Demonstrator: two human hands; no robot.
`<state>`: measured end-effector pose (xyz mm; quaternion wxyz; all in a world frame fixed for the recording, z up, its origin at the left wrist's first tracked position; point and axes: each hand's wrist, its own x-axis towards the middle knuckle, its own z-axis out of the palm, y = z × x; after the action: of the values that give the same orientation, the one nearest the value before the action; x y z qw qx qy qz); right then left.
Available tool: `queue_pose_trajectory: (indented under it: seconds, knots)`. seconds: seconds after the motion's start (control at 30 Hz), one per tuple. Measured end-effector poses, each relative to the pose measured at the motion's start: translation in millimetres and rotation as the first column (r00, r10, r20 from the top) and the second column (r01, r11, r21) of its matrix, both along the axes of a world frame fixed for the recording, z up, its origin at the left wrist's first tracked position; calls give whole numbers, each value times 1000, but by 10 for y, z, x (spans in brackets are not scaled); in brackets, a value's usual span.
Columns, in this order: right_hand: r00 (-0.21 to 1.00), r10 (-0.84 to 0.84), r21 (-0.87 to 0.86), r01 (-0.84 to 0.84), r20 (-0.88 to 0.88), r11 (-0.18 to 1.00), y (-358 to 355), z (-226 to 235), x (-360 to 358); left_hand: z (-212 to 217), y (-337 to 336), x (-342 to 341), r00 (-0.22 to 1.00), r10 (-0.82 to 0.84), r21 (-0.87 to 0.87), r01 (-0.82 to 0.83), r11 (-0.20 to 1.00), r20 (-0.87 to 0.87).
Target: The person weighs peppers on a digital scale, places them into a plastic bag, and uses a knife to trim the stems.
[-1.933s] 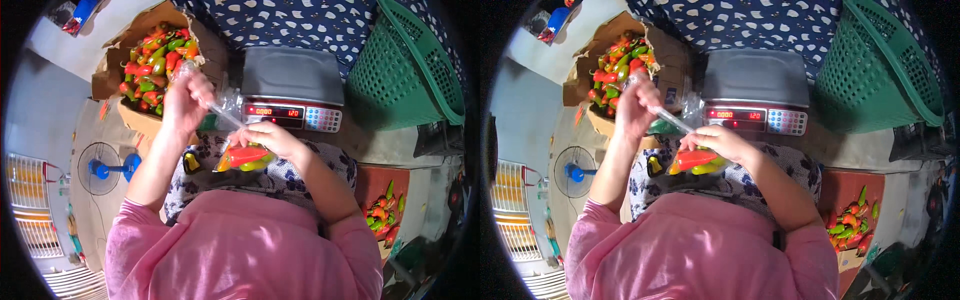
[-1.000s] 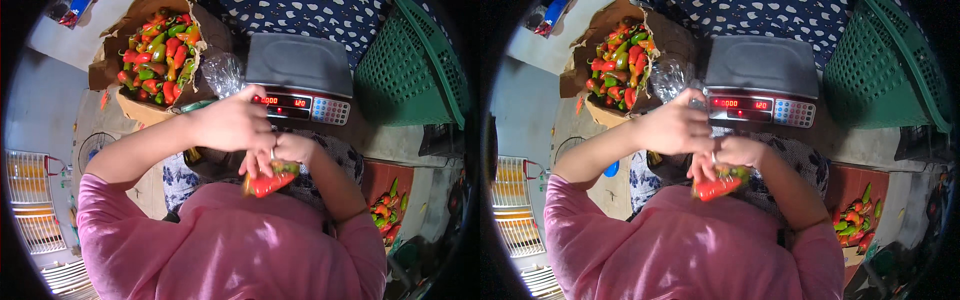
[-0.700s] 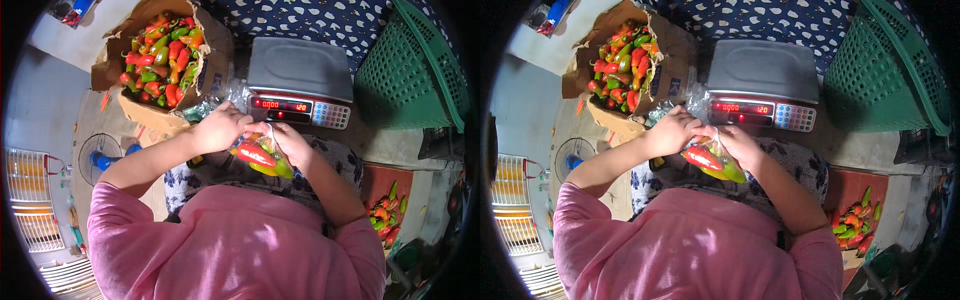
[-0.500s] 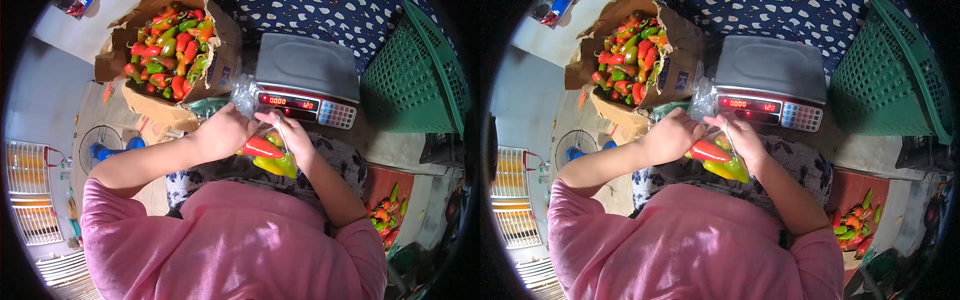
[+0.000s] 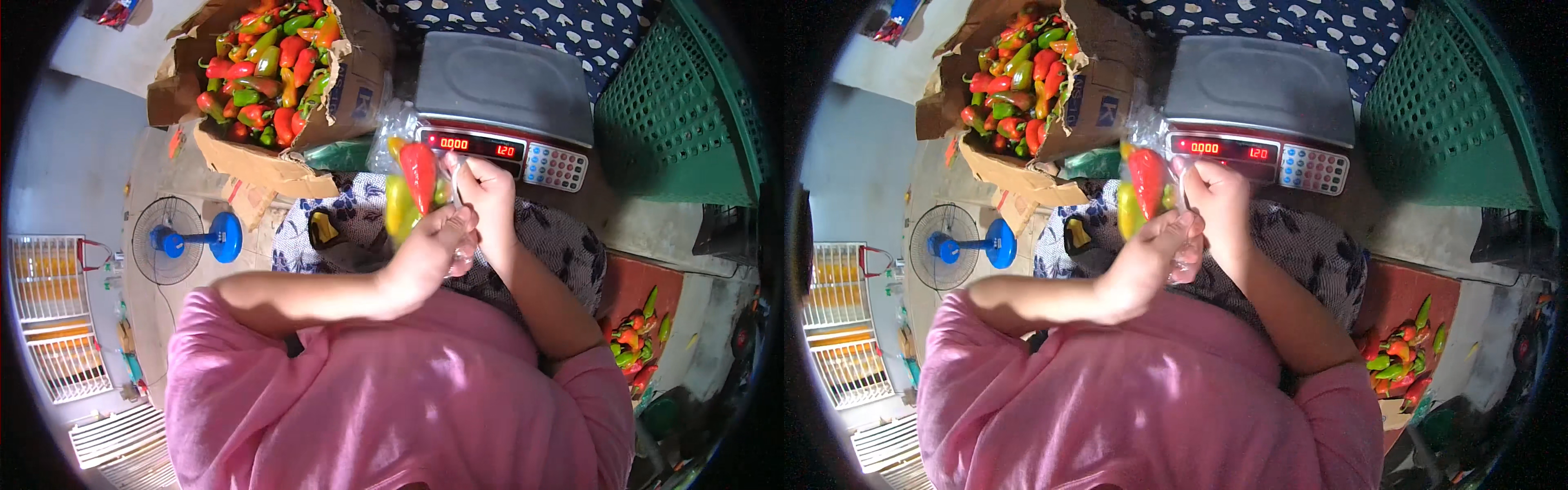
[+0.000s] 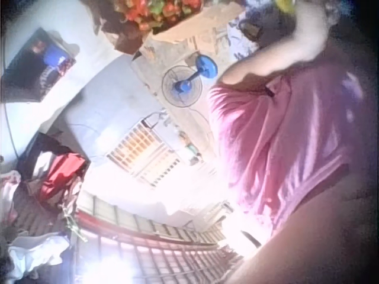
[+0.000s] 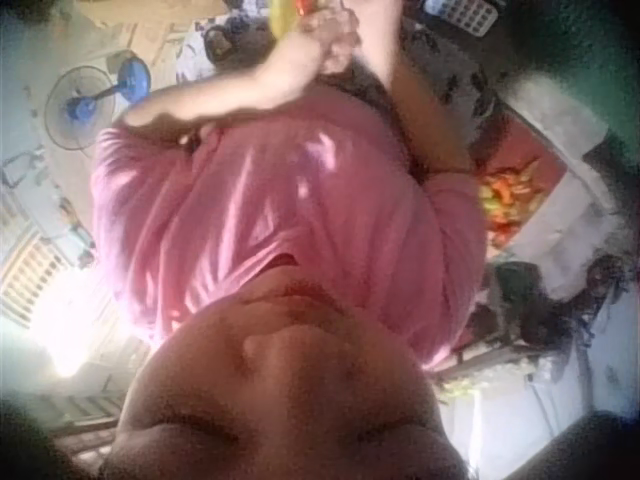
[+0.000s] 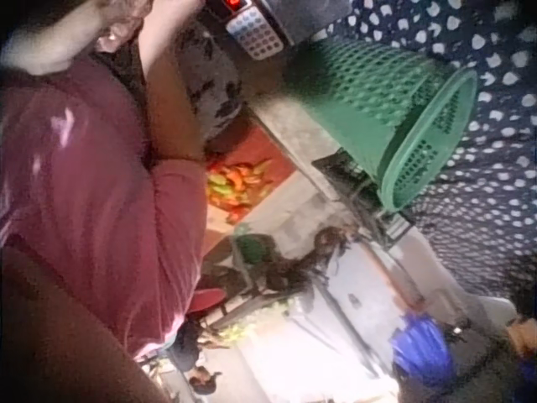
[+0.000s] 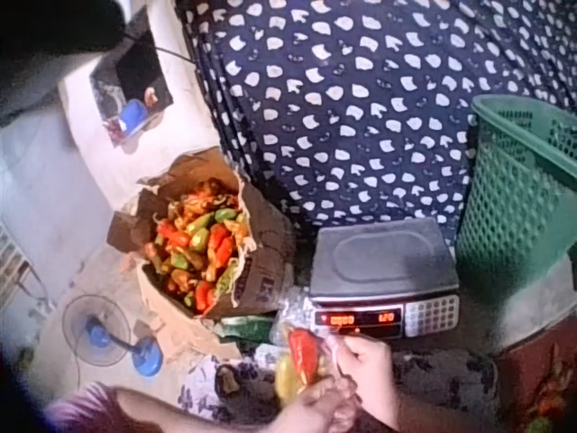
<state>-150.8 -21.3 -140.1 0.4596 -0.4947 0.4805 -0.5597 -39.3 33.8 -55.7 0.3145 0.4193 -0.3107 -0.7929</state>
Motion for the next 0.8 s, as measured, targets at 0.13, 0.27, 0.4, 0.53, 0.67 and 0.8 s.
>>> queue_pose_trajectory:
  seconds: [0.13, 0.27, 0.4, 0.53, 0.67, 0.8]
  knots:
    - [807, 60, 276, -269, 587, 923, 37, 326, -56, -359, 10, -64, 992, 40, -494, 25, 869, 121]
    - [557, 447, -51, -585, 700, 810, -24, 260, -329, -583, -623, 276, 761, 370, -797, 598, -82, 533]
    - [626, 738, -128, -734, 251, 667, -127, 511, -372, -341, -940, 585, 623, 406, -605, 773, -191, 668]
    - [816, 577, -152, -567, 30, 809, -226, 370, -385, 13, -1042, 697, 551, 434, -491, 834, -252, 713]
    - [896, 378, -235, -430, -233, 872, -272, 373, -419, 289, -941, 615, 485, 497, -449, 871, -198, 720]
    - [760, 73, -336, -369, -646, 867, -226, 470, -277, 287, -963, 635, 468, 529, -498, 862, -95, 708]
